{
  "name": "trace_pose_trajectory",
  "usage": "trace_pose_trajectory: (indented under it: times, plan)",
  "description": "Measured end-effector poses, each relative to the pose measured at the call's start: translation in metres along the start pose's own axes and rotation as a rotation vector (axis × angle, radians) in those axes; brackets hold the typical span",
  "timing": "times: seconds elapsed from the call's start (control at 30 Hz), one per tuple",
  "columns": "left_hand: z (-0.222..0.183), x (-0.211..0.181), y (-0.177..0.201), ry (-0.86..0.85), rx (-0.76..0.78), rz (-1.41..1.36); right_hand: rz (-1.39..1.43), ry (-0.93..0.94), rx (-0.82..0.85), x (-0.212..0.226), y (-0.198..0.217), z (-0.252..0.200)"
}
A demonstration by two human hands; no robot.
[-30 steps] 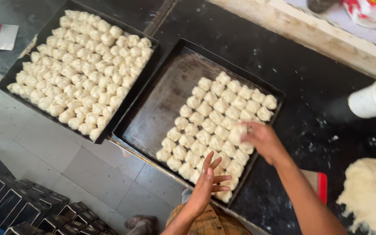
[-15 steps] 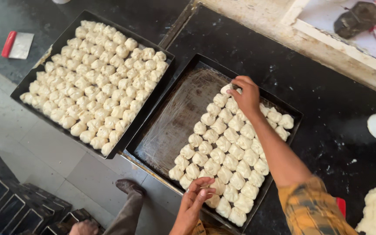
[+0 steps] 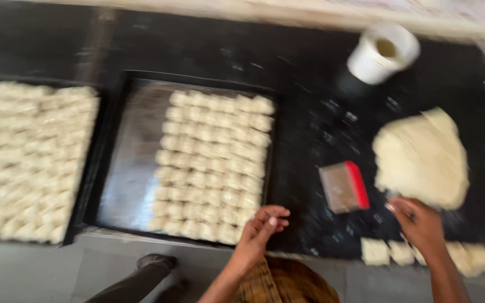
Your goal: The person shapes small pieces of dough into balls by hand and places them in rows on metal trays, then later flattens a large portion of dough on a dark countertop using their hands and a bench scraper.
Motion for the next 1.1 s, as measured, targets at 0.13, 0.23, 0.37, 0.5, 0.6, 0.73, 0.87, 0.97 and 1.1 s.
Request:
trace_pose_trajectory:
  times: [0.13,0.23,0.37,0.5,0.6,0.73,0.87,0.97,1.1]
  plan:
    - [0.009,0.043,-0.060,0.042,0.111,0.066,0.052,0.019,0.201,-0.059,0.020,-0.037]
    - [0.007,0.079,-0.089,0.077,0.120,0.082,-0.018,0.406,0.224,-0.045,0.008,-0.063]
    - [0.007,0.129,-0.113,0.137,0.077,0.074,-0.122,0.353,0.287,-0.031,-0.009,-0.089]
    - [0.004,0.166,-0.136,0.122,0.012,0.130,0.270,0.013,0.376,-0.029,-0.012,-0.110]
    - [0.003,0.186,-0.147,0.338,0.030,0.118,0.798,-0.228,0.350,-0.024,-0.016,-0.124]
    - [0.005,0.192,-0.156,0.384,0.054,-0.185,1.083,-0.274,0.389,-0.014,-0.008,-0.132]
    - [0.011,0.183,-0.143,0.272,-0.085,-0.011,0.343,-0.038,-0.164,-0.019,0.016,-0.084]
    - [0.012,0.176,-0.137,0.293,-0.148,-0.081,0.158,0.171,-0.367,-0.018,0.014,-0.027]
    - [0.007,0.161,-0.130,0.238,-0.137,-0.040,-0.113,0.341,-0.363,0.001,-0.024,0.024]
Point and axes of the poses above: each hand's wrist, its own z-axis towards the middle knuckle, its own y-axis out of the back of the hand, x = y × z, the point moved 3 cm from there along z, towards the middle knuckle, and after that the axes turned 5 degrees about -x, right-handed, at the moved point
